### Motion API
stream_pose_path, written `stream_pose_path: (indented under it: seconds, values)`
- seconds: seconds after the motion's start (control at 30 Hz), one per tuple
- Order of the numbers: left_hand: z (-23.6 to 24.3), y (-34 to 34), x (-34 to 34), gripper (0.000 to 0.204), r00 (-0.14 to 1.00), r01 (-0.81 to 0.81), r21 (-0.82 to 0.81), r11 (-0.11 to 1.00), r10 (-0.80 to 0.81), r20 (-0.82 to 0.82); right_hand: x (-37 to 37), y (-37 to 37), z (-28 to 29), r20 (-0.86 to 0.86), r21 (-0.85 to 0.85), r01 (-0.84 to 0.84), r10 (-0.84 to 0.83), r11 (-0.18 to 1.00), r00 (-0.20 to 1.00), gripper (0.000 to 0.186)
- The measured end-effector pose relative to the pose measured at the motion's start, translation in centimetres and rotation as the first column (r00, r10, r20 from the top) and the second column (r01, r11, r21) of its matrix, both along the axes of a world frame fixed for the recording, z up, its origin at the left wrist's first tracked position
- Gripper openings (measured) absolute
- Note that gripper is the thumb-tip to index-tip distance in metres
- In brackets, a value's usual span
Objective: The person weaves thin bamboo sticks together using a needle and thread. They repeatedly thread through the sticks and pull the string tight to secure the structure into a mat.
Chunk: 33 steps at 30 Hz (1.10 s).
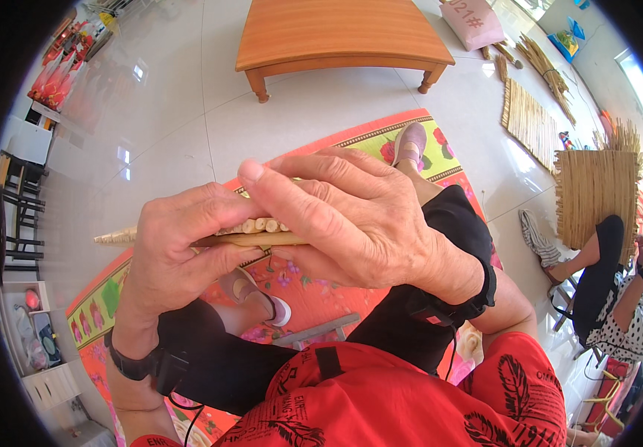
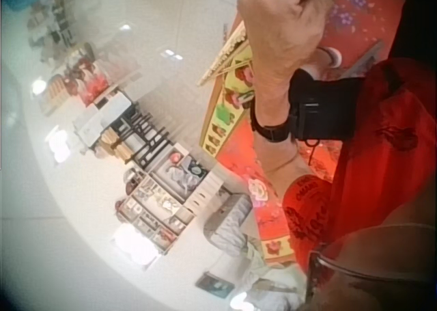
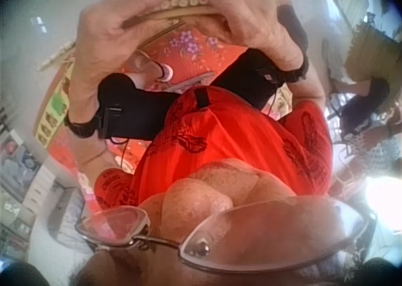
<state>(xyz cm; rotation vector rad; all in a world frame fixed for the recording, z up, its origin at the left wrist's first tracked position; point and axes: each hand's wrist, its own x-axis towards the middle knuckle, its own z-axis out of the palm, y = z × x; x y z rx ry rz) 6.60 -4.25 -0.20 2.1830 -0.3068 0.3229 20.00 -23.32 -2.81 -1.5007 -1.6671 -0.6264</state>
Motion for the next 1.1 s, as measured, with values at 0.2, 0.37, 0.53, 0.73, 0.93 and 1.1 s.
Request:
stream_pose_path:
  seconds: [0.2,0.37,0.53,0.73,0.93,1.1]
  values:
    - [0.0,-0.1,0.1,0.034,1.0,-0.002,-0.021,1.0,0.002,0.013,-0.1,0.0,0.7,0.036,-0.024,-0.002,0.003,1.0,0.999,0.069]
    - [-0.1,-0.1,0.1,0.033,1.0,-0.007,0.002,1.0,0.007,0.025,0.2,0.0,1.0,0.068,-0.039,-0.018,0.021,0.999,0.997,0.066]
    - [0.1,-0.1,0.1,0.03,0.999,-0.031,0.023,0.999,0.031,0.016,0.3,-0.1,1.0,0.109,-0.054,0.011,-0.005,0.998,0.994,0.065]
    - [0.0,-0.4,0.1,0.029,0.999,-0.032,0.041,0.999,0.031,0.031,0.8,-0.9,1.8,0.202,-0.176,-0.003,0.039,0.984,0.979,0.048]
    - [0.2,-0.2,0.3,0.029,1.0,0.027,0.061,0.998,-0.027,-0.002,1.4,0.2,0.4,0.191,-0.073,-0.119,0.131,0.99,0.973,0.055]
    - [-0.2,-0.3,0.3,0.029,0.999,0.034,0.048,0.998,-0.035,0.025,0.7,-0.1,-0.1,-0.058,-0.028,-0.176,0.174,0.984,0.983,0.064]
